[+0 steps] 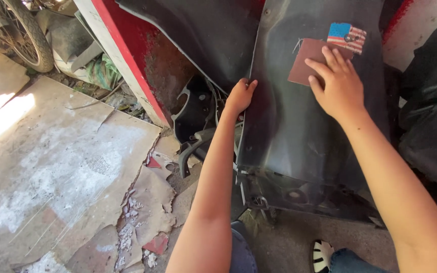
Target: The person sands a black motorcycle fairing with a sanding block, moving the block in circular and back-and-forth motions across the surface. The person holds the fairing steady with the left hand while sanding with the right hand, working around a small flag sticker.
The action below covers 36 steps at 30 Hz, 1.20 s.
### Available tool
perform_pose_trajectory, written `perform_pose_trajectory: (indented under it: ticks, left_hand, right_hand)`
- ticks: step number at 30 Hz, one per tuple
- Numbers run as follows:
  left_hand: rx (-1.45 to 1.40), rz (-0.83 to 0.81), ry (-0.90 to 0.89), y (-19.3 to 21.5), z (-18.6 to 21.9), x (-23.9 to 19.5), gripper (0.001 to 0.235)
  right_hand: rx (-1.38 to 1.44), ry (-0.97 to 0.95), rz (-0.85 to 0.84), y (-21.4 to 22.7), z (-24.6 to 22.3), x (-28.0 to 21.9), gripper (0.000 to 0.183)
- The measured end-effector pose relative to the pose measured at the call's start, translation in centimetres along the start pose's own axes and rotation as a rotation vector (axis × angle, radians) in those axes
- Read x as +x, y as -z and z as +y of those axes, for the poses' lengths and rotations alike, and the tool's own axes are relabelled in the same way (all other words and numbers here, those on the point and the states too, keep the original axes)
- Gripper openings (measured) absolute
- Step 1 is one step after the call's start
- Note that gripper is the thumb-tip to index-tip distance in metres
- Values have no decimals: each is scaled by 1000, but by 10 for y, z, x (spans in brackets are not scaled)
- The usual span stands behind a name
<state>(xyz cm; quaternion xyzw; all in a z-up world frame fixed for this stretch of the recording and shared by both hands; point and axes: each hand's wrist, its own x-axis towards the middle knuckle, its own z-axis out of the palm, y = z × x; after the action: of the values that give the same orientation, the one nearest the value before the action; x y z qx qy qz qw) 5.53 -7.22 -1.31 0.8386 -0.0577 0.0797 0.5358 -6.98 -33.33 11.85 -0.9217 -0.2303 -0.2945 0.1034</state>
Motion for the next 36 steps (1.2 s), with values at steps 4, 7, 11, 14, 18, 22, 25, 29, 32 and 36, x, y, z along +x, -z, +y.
perform_pose_trajectory:
  ticks: [4, 7, 11, 14, 18, 22, 25, 29, 32, 36]
  left_hand:
    - [112, 25, 57, 1, 3, 4, 63]
    - [53, 107, -16, 0, -3, 12, 64]
    - [43, 95, 39, 7, 6, 2, 59]
    - [18, 59, 43, 6, 14, -9, 55]
    - [-157, 71, -6, 2, 2, 0, 51]
    - [-238, 73, 13, 1, 0, 0, 47]
    - [-236, 37, 201, -4, -1, 6, 46]
    - [-86, 158, 37, -15, -13, 12, 50]
    - [157, 215, 55, -11, 20, -4, 54]
    - [253, 212, 56, -9, 18, -4, 54]
  right_hand:
    - [-185, 101, -126, 6, -28, -11, 42]
    - [-89, 287, -194, -5, -32, -40, 42]
    - [71, 322, -158, 10, -3, -19, 41]
    - [12, 32, 74, 13, 7, -8, 38]
    - [-39, 190, -28, -1, -18, -30, 37]
    - [10, 274, -70, 7, -12, -29, 37]
    - [92, 2, 35, 30, 25, -9, 40]
    - [223, -63, 244, 6, 40, -31, 41]
    - [52, 60, 34, 17, 7, -56, 40]
    - [134, 202, -29, 18, 24, -62, 41]
